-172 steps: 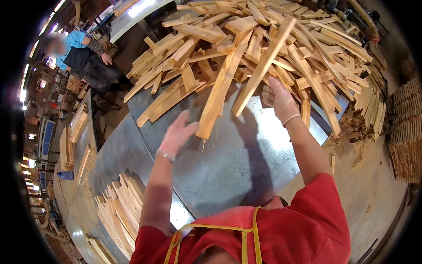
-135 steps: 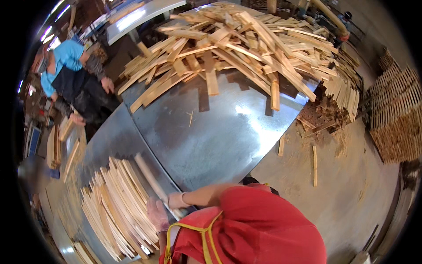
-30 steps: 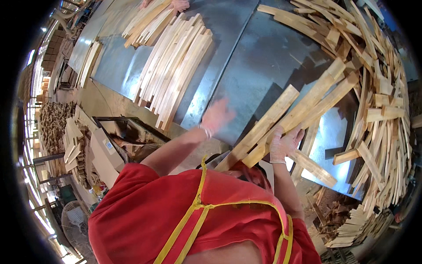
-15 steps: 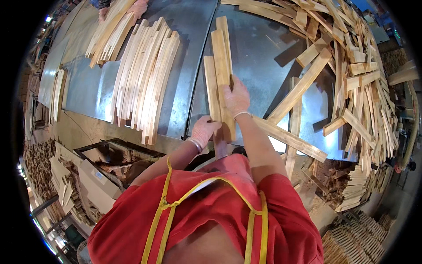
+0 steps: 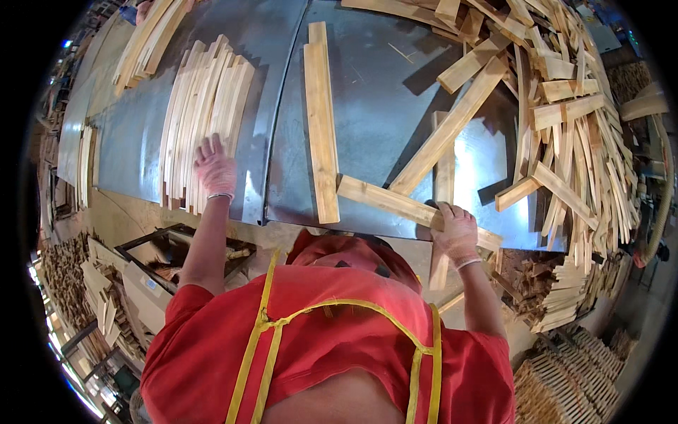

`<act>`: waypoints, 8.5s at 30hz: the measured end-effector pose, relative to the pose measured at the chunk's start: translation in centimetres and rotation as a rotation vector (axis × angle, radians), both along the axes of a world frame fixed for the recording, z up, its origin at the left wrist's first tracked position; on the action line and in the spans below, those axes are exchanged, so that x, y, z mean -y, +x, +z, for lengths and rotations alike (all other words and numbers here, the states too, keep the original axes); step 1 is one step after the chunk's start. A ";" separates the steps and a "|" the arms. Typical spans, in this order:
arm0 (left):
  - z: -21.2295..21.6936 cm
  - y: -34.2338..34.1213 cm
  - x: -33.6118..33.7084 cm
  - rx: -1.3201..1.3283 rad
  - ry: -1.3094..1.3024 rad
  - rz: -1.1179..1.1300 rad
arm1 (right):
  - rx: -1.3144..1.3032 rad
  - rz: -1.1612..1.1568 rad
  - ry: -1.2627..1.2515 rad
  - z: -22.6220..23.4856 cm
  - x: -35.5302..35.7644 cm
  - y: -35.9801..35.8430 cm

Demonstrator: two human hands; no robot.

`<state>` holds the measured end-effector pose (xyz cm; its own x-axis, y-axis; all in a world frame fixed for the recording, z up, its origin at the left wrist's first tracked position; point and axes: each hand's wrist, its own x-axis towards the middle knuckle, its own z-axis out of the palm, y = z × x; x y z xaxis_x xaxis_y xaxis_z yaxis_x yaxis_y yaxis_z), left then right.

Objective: The person picks up wooden planks from a large pile on a metal table and arranges them into a neat stack. The person handles the planks by hand, moving them from a disorganized pile to an organized stack on the left side of the table.

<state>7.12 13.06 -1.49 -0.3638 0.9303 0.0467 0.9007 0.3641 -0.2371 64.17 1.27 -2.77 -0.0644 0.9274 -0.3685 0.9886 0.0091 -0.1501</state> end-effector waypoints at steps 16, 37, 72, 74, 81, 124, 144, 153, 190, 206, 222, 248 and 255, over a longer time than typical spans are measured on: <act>-0.3 9.4 1.6 1.033 -0.054 0.093 | -1.288 -0.971 0.139 0.4 -19.2 -5.5; -1.8 -10.3 11.8 0.962 0.351 -0.187 | -0.747 -0.272 0.087 -3.2 -17.8 -48.3; 1.9 -10.1 4.6 0.533 0.006 -0.107 | -0.588 0.237 -0.284 -1.6 -24.6 -42.2; 0.6 -10.2 3.9 0.420 -0.002 -0.058 | -0.281 0.799 0.248 -3.0 -31.1 -40.8; -0.5 -12.8 2.9 0.547 -0.003 -0.097 | -0.437 0.516 0.365 -0.6 -46.1 -55.4; 23.3 65.2 -30.5 0.635 -0.132 -1.126 | -0.622 -1.103 0.614 10.6 -27.4 32.6; 8.0 34.4 -3.3 1.159 -0.426 -0.460 | -1.812 -1.065 0.518 4.1 -10.6 -4.8; 5.7 13.0 9.2 1.555 -0.522 -0.066 | -1.676 -1.073 0.315 0.9 -4.3 -17.7; -1.4 9.1 14.0 0.553 0.036 0.057 | -1.646 -0.652 -0.130 0.5 -10.6 -20.9; 0.9 5.9 11.4 0.566 -0.049 -0.160 | -0.525 -0.242 0.251 -2.4 -11.3 -32.1; -0.1 7.9 11.1 0.554 0.102 -0.148 | -0.040 0.402 0.705 0.6 -22.0 -27.4; -2.9 8.6 9.7 0.430 0.200 -0.137 | -0.573 0.624 0.338 2.5 -35.6 -33.9; -0.4 7.2 5.8 0.488 0.229 -0.005 | -0.570 0.593 -0.113 4.7 -43.0 -38.0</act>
